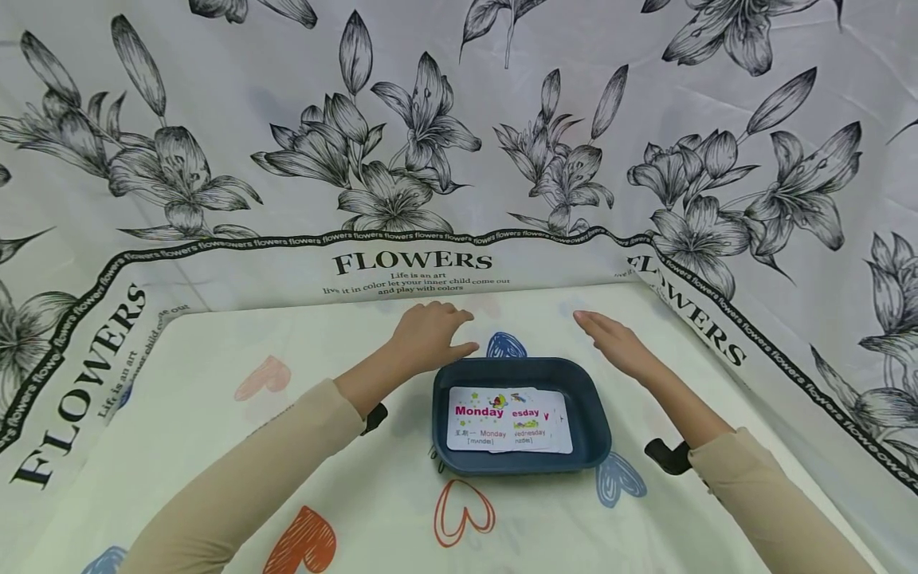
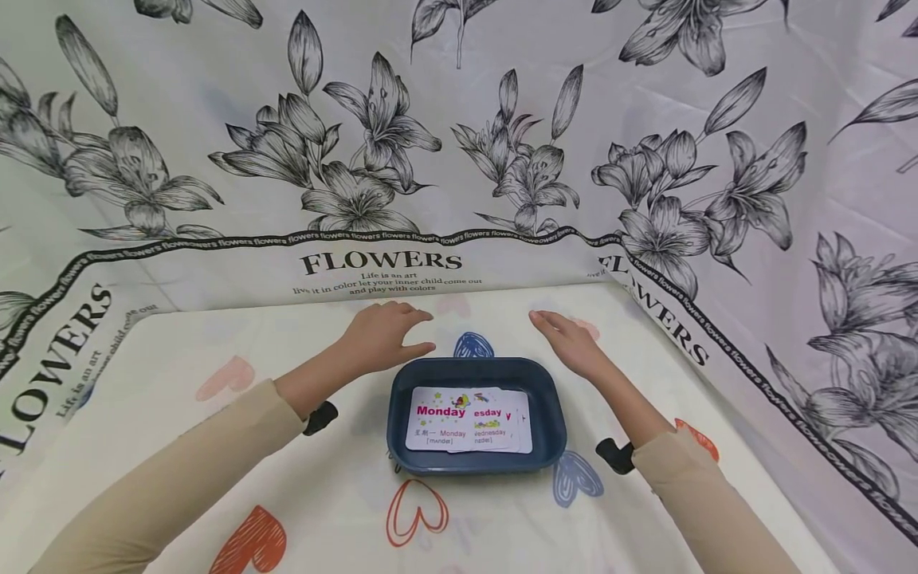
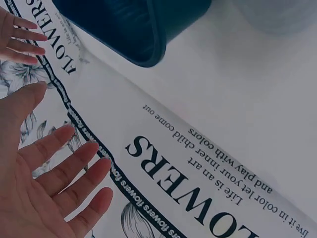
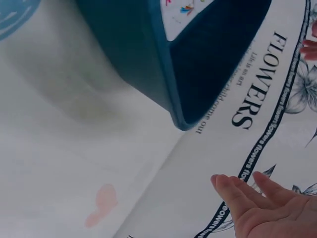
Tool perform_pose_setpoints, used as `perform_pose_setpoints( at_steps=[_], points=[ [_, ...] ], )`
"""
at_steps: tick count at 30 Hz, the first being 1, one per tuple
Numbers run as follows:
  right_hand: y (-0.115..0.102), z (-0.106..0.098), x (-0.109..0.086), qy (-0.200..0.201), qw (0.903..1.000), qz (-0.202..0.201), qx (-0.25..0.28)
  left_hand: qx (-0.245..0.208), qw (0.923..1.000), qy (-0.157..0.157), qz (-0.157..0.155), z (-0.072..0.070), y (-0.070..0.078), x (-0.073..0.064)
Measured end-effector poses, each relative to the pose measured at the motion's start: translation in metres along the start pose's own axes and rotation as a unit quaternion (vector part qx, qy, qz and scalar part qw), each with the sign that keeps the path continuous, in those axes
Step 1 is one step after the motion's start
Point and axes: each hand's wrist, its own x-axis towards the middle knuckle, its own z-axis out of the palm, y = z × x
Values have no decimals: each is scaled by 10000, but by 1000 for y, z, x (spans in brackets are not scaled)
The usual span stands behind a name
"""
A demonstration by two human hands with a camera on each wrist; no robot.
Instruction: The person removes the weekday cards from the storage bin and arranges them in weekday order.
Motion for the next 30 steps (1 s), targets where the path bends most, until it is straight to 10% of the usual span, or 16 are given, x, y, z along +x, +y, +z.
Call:
perform_pose_setpoints(
  at_steps=[30],
  points=[
    [51,25,-24,-605,9919,375,1055,143,9946,-999,260,13,41,5]
  ],
)
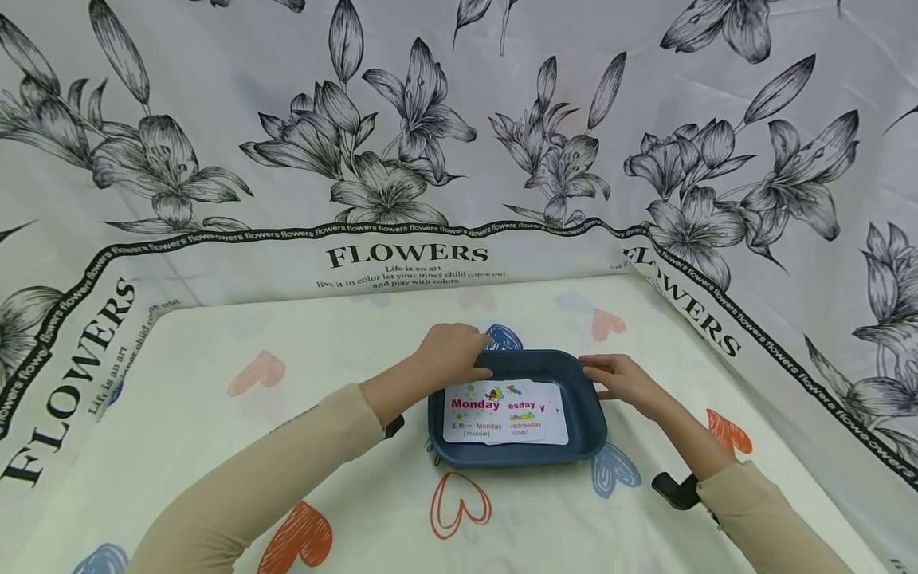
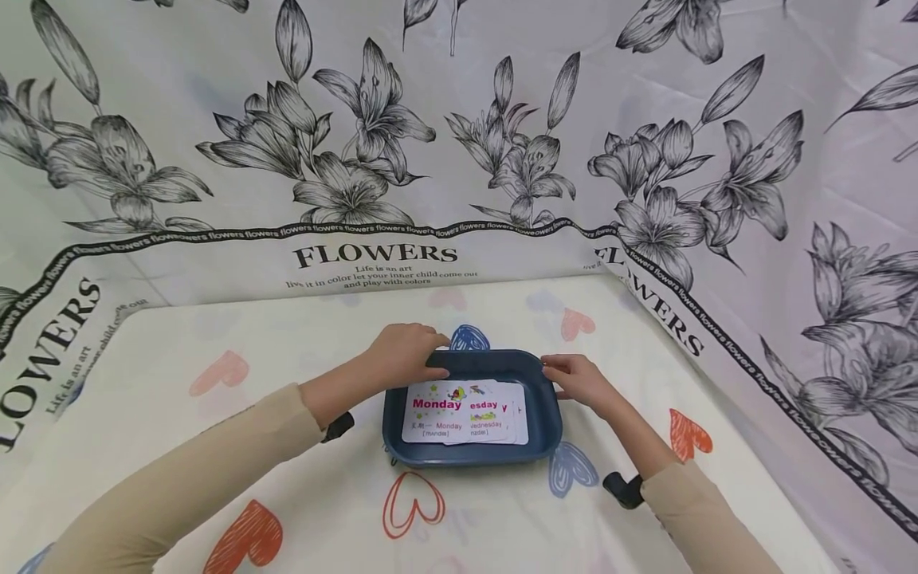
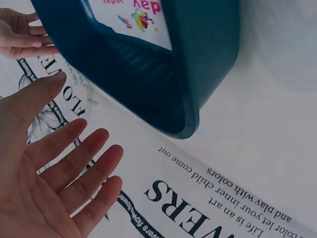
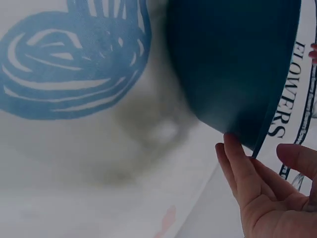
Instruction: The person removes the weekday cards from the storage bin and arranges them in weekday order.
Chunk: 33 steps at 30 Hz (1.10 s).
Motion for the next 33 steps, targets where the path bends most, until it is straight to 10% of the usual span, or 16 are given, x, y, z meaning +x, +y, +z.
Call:
perform_pose_setpoints(
  at_steps=[17,33],
  points=[
    [10,1,-2,-56,9997,170,190,-37,9956,-928,129,19,21,16],
    [5,4,-1,-69,9996,253,99,731,9759,-2026,348,42,32,28]
  ],
)
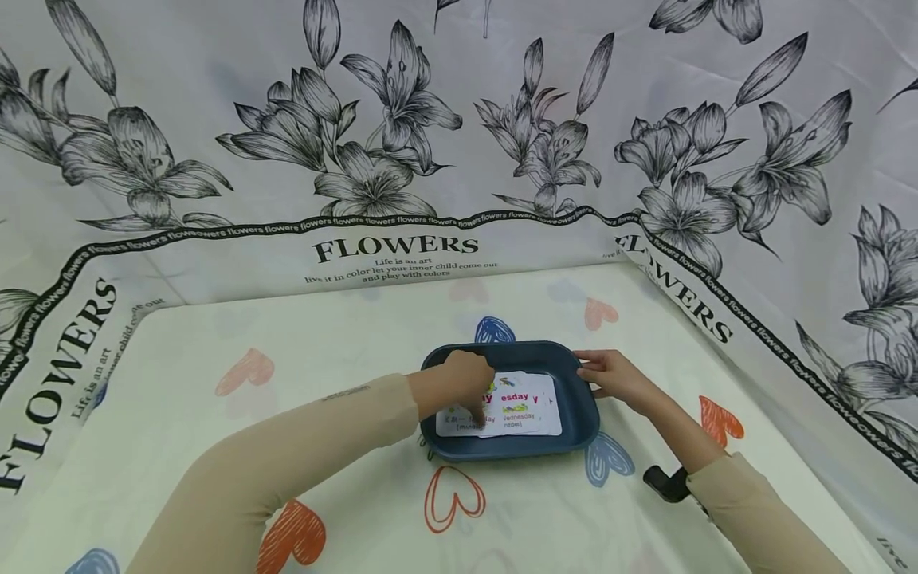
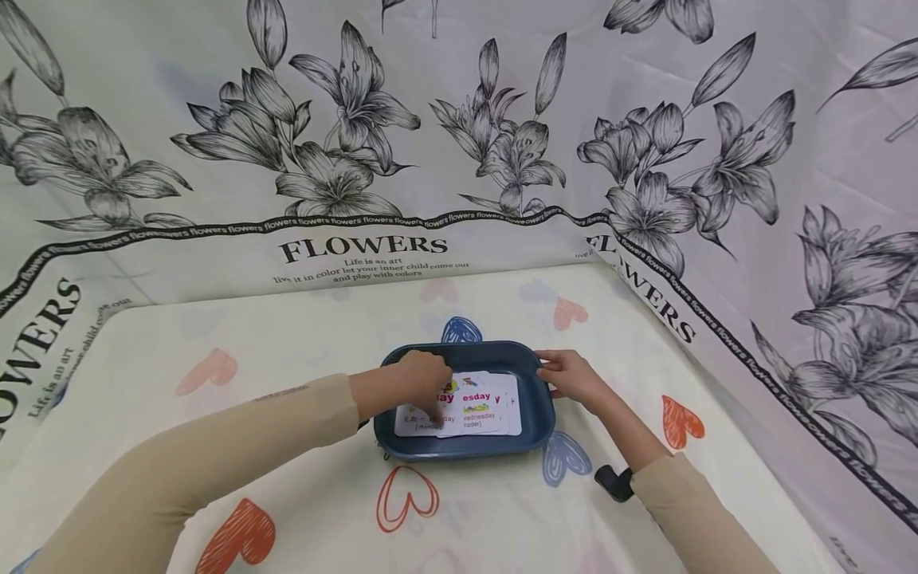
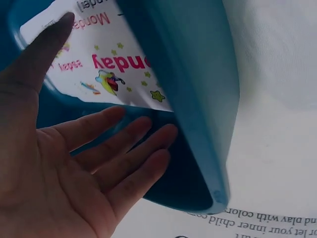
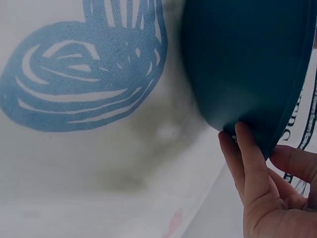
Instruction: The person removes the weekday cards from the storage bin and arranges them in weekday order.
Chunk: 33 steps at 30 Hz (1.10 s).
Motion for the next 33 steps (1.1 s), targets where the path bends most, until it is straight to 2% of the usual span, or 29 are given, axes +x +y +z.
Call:
perform_pose_setpoints(
  at_steps=[6,19,33],
  points=[
    [0,0,2,-14,10000,5,38,39,9997,-247,84,4,6,4],
    [2,0,1,100,9999,82,75,572,9978,-325,25,12,14,16],
    [2,0,1,112,9998,67,127,-26,9982,-557,-199,7,9,10]
  ],
)
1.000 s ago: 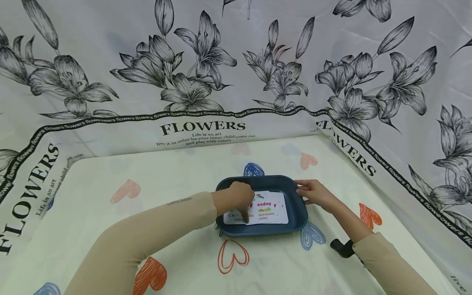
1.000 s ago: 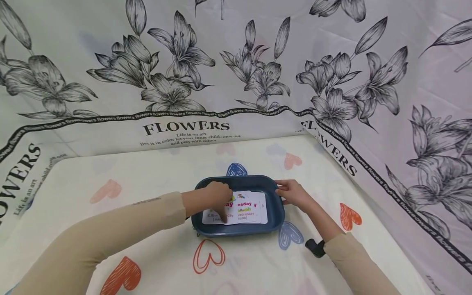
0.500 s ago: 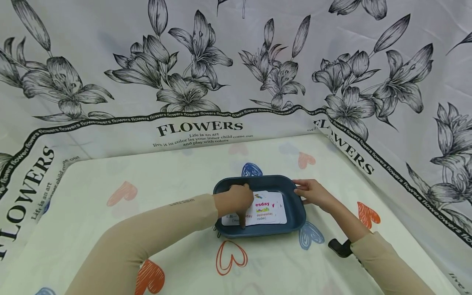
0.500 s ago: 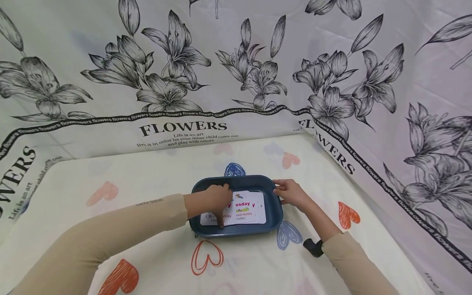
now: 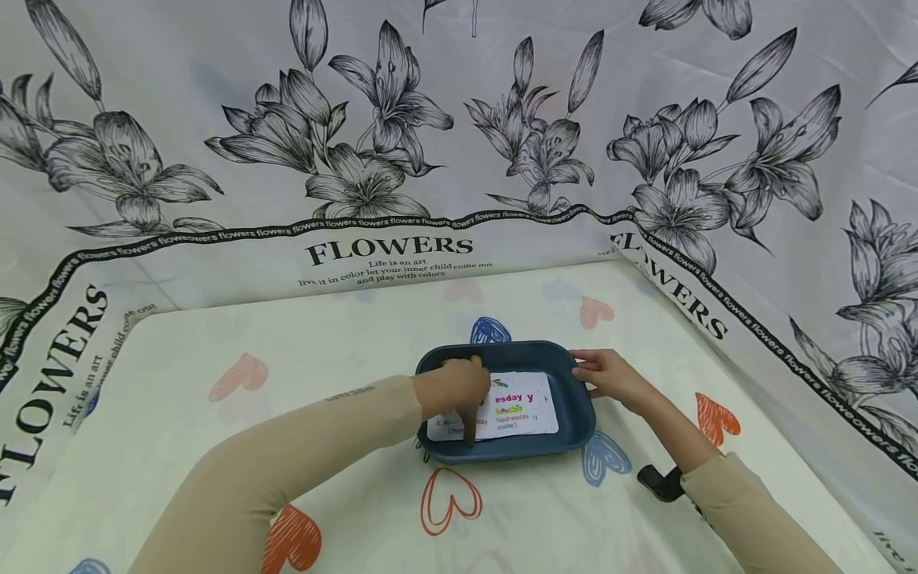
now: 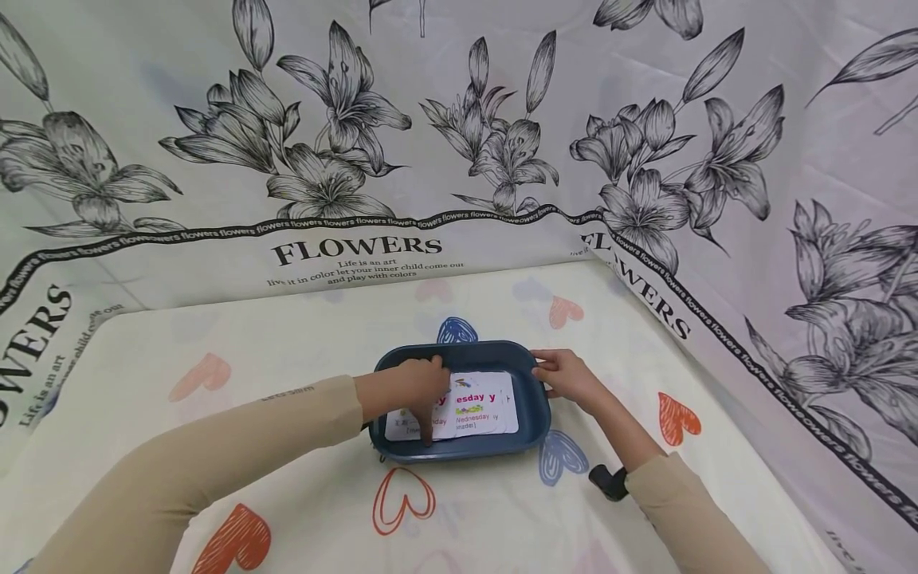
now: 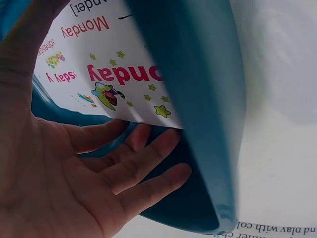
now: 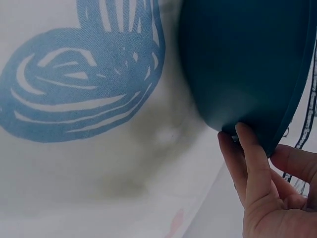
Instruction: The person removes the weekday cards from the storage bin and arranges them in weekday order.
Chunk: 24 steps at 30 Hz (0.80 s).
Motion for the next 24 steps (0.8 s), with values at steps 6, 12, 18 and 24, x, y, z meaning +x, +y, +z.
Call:
perform_pose_setpoints(
  at_steps=[6,12,18,24],
  points=[
    [-1,-1,0,30,10000,-12,-61,-218,9997,45,62,-9,-6,-8],
    [-1,-3,1,-8,10000,-43,-55,-210,9996,61,170,-16,-7,-16],
    [-2,-3,1,-16,10000,-41,-33,-148,9998,62,153,-14,-7,-16],
    [-1,-1,-1,-17,10000,-12,-33,-182,9997,80,129,-12,-9,-14]
  ],
)
